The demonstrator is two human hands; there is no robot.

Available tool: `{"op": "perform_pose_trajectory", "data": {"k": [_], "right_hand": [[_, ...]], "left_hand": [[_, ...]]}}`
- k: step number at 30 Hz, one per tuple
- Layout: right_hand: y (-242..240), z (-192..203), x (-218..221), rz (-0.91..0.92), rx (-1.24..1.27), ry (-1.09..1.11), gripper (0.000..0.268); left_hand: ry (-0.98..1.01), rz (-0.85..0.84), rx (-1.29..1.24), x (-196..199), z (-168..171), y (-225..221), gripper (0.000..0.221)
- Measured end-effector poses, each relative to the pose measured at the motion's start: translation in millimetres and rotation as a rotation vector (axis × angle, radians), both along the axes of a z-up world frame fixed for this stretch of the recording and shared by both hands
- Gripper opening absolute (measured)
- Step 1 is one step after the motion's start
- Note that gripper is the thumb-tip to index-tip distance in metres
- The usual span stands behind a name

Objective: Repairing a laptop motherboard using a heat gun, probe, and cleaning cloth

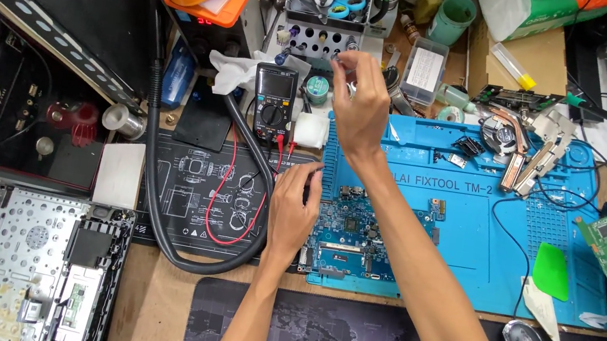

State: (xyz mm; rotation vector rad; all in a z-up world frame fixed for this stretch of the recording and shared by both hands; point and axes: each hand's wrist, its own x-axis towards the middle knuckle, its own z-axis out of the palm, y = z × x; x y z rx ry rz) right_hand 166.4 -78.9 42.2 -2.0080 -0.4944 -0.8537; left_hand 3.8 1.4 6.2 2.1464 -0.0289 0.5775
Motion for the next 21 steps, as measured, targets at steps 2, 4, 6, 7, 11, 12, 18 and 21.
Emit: {"op": "perform_pose_trajectory", "data": {"k": [2, 4, 6, 7, 11, 12, 18, 21], "right_hand": [[1.8, 0.7, -0.3, -0.016, -0.008, -0.007, 0.008], [2.9, 0.6, 0.3, -0.032, -0.016, -0.016, 0.008], [3.1, -0.3, 1.6, -0.055, -0.015, -0.023, 0.008], [3.2, 2.5, -1.2, -0.055, -0.015, -0.023, 0.008], [0.4, 2.9, 0.2, -0.1, 0.035, -0.023, 0.024], [-1.2, -0.8, 2.4, -0.097, 0.034, -0.025, 0.031], [-8.5, -6.7, -1.7, -0.057, 0.025, -0.025, 0.035], [-20.3, -6.7, -16.1, -0.013, 0.012, -0.008, 0.033]], "left_hand": [[-0.003, 0.001, 0.002, -0.3, 0.8, 0.1, 0.019], [-0.006, 0.002, 0.002, -0.3, 1.0, 0.2, 0.018], [-0.009, 0.002, 0.002, -0.2, 0.6, 0.5, 0.019], [-0.009, 0.001, 0.002, -0.6, 1.3, 0.2, 0.019], [-0.01, -0.002, -0.001, 0.1, 3.5, -0.1, 0.019], [-0.004, -0.003, -0.007, -0.7, 3.5, -0.4, 0.019], [0.005, -0.001, 0.002, -0.6, 3.3, -0.7, 0.019], [0.003, -0.006, -0.006, -0.4, 2.5, -1.0, 0.019]]}}
